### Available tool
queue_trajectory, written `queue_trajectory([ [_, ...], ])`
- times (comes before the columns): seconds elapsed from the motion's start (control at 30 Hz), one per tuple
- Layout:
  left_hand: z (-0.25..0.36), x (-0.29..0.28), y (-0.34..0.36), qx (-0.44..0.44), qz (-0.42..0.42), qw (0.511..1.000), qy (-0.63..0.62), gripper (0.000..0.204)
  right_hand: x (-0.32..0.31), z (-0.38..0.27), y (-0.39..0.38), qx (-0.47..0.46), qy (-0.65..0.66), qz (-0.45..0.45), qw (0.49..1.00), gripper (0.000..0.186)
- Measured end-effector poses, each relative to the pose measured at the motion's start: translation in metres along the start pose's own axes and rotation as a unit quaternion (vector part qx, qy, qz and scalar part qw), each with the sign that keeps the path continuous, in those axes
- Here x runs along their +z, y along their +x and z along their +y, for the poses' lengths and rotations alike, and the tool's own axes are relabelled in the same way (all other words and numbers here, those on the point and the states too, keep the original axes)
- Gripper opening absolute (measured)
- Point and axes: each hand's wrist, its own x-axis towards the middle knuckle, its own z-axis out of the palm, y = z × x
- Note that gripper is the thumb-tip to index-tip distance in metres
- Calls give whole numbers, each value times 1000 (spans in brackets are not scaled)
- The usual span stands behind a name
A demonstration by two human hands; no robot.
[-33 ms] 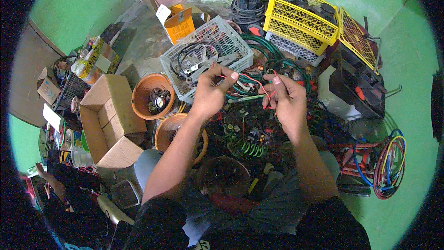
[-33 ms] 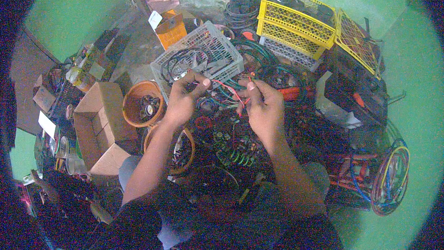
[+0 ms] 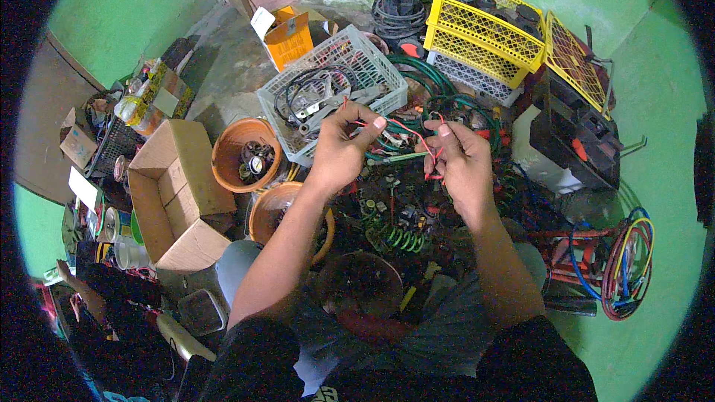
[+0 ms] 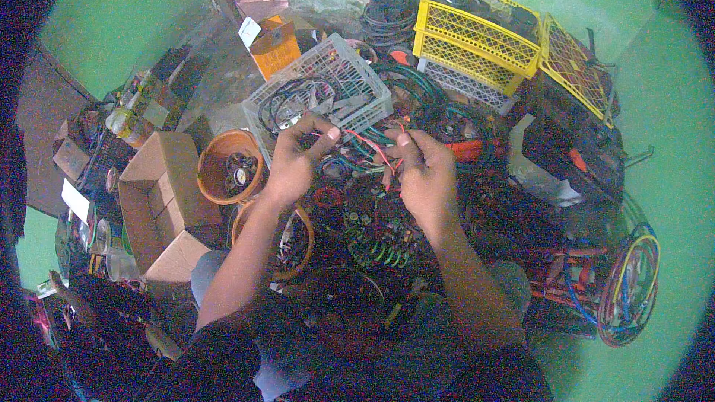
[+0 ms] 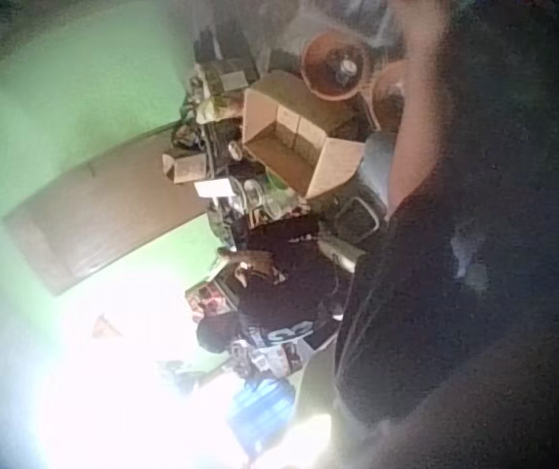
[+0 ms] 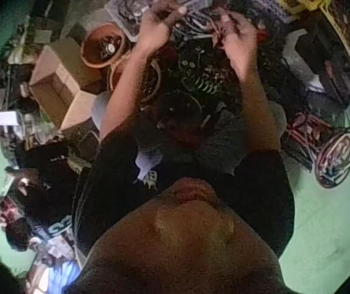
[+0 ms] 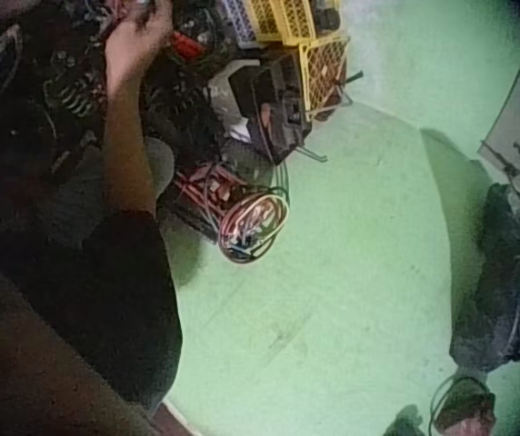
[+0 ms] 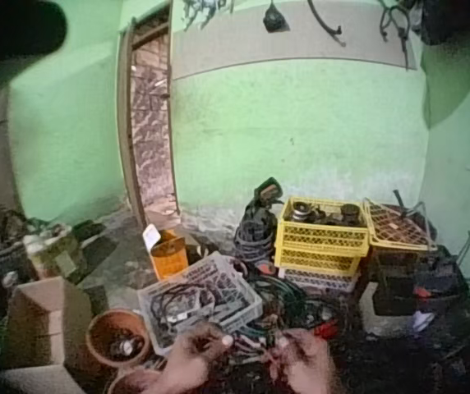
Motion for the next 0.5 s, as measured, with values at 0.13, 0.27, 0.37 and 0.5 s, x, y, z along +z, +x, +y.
queue_trajectory([
  [0.13, -3, 3, 0, 25, -2, 1000, 6, 16, 2, 9, -1, 42, 7, -58, 997, 26],
  [0.27, -15, 3, 4, 6, 21, 1000, 2, 16, 6, -3, -5, 83, 39, -124, 988, 25],
  [0.37, -10, 2, 3, -13, 32, 999, 18, 17, -2, -4, -6, 26, -82, -207, 975, 26],
  [0.5, -5, 5, 0, -15, 46, 999, 2, 19, -5, -9, -6, 101, -25, -213, 971, 22],
])
